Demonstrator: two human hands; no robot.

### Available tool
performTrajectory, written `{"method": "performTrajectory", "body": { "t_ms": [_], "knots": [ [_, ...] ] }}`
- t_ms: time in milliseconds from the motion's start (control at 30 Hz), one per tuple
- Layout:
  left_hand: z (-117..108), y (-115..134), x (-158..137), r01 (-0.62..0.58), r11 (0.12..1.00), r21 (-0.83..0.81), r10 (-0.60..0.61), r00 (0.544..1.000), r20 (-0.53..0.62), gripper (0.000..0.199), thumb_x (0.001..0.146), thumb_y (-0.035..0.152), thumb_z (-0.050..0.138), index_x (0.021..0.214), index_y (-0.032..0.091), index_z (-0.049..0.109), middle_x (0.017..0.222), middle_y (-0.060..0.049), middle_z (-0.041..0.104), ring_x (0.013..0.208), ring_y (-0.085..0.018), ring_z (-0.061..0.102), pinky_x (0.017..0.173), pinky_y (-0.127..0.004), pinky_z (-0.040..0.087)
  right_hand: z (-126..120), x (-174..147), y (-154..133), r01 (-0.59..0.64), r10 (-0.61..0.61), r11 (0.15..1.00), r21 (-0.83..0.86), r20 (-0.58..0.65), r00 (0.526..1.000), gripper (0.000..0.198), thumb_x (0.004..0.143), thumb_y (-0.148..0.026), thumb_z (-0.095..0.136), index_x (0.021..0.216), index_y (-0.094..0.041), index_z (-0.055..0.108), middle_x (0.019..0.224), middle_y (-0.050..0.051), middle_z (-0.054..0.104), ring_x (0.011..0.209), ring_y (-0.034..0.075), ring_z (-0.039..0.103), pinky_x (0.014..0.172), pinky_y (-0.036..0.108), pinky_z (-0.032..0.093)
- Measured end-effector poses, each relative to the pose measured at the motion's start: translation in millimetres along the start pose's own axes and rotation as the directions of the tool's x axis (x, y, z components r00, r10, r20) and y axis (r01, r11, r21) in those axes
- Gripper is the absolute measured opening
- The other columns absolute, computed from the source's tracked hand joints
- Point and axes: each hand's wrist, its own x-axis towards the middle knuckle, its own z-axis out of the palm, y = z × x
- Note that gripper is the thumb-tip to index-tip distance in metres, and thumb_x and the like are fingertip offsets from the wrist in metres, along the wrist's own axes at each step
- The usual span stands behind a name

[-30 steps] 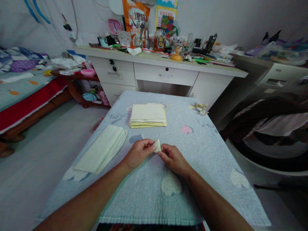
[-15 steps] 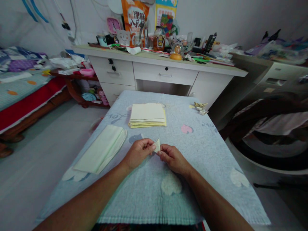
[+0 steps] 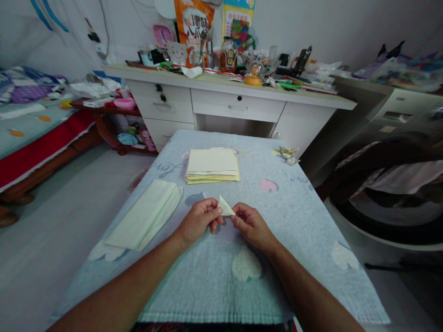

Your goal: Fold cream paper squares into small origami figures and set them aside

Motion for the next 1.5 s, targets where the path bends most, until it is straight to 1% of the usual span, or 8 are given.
{"method": "performTrajectory", "body": {
  "t_ms": [233,367,533,767,867,1100,1267,1500],
  "knots": [
    [-0.7,-4.8,0.6,0.044,0.999,-0.025,-0.044,0.999,0.026,0.022,0.080,0.034,0.062,0.080,0.014,0.052,0.067,-0.001,0.066,0.045,-0.009,0.056,0.045,-0.020,0.045,1.4,-0.5,-3.4,0.056,-0.066,0.982,-0.179,-0.046,0.997,0.014,0.086,-0.024,0.050,0.075,-0.017,0.055,0.060,-0.005,0.043,0.056,0.009,0.039,0.054,0.021,0.030],
    [0.4,-3.9,0.2,0.018,1.000,-0.016,-0.018,1.000,0.017,0.022,0.081,0.033,0.061,0.084,0.012,0.056,0.067,-0.001,0.064,0.046,-0.007,0.055,0.049,-0.020,0.045,2.8,-1.5,-2.7,0.058,-0.068,0.981,-0.185,-0.044,0.997,0.016,0.087,-0.025,0.049,0.073,-0.017,0.055,0.060,-0.005,0.044,0.056,0.009,0.039,0.054,0.020,0.030],
    [2.1,-5.1,0.6,-0.029,0.997,0.071,0.028,0.999,0.017,0.022,0.083,0.033,0.059,0.084,0.011,0.060,0.063,0.001,0.061,0.045,-0.005,0.049,0.047,-0.019,0.040,4.3,-2.2,-2.0,0.031,-0.042,0.990,-0.135,-0.078,0.996,0.015,0.086,-0.027,0.051,0.078,-0.017,0.057,0.058,-0.005,0.044,0.053,0.009,0.038,0.051,0.020,0.029],
    [2.7,-5.2,0.9,-0.066,0.986,0.155,0.070,0.997,-0.017,0.024,0.085,0.034,0.057,0.087,0.011,0.062,0.067,0.000,0.062,0.047,-0.006,0.049,0.048,-0.020,0.039,4.3,-0.2,1.2,0.016,-0.042,0.972,-0.236,-0.105,0.994,0.020,0.090,-0.030,0.049,0.077,-0.017,0.059,0.060,-0.004,0.049,0.056,0.009,0.043,0.055,0.021,0.032],
    [2.8,-3.2,0.3,-0.081,0.981,0.179,0.088,0.996,-0.033,0.023,0.085,0.033,0.056,0.086,0.011,0.063,0.066,0.000,0.062,0.047,-0.007,0.050,0.050,-0.020,0.039,5.3,0.6,1.4,0.009,-0.032,0.978,-0.208,-0.107,0.994,0.019,0.090,-0.031,0.050,0.078,-0.018,0.058,0.061,-0.004,0.049,0.056,0.009,0.043,0.056,0.021,0.033],
    [0.9,-3.0,0.2,-0.092,0.980,0.176,0.100,0.994,-0.035,0.023,0.086,0.034,0.055,0.079,0.012,0.062,0.062,0.001,0.060,0.047,-0.007,0.050,0.051,-0.021,0.039,3.0,0.4,1.9,-0.028,0.029,0.999,0.023,-0.028,0.999,0.018,0.086,-0.035,0.054,0.080,-0.017,0.056,0.063,-0.004,0.046,0.058,0.010,0.041,0.055,0.021,0.033],
    [-0.4,-5.1,1.3,-0.088,0.983,0.161,0.095,0.995,-0.032,0.022,0.085,0.033,0.055,0.082,0.012,0.062,0.067,0.000,0.061,0.048,-0.007,0.050,0.051,-0.021,0.040,0.9,0.5,1.0,-0.071,0.071,0.997,-0.026,-0.015,0.997,0.022,0.088,-0.036,0.051,0.078,-0.017,0.057,0.061,-0.004,0.045,0.056,0.010,0.038,0.053,0.021,0.030],
    [-0.4,-5.9,1.4,-0.077,0.984,0.160,0.083,0.996,-0.031,0.023,0.085,0.034,0.055,0.084,0.012,0.062,0.067,0.000,0.061,0.048,-0.007,0.050,0.051,-0.022,0.040,3.3,0.8,2.2,-0.057,0.055,0.996,-0.063,-0.033,0.998,0.020,0.088,-0.033,0.051,0.077,-0.017,0.056,0.061,-0.005,0.044,0.055,0.009,0.037,0.052,0.021,0.029]
  ]
}}
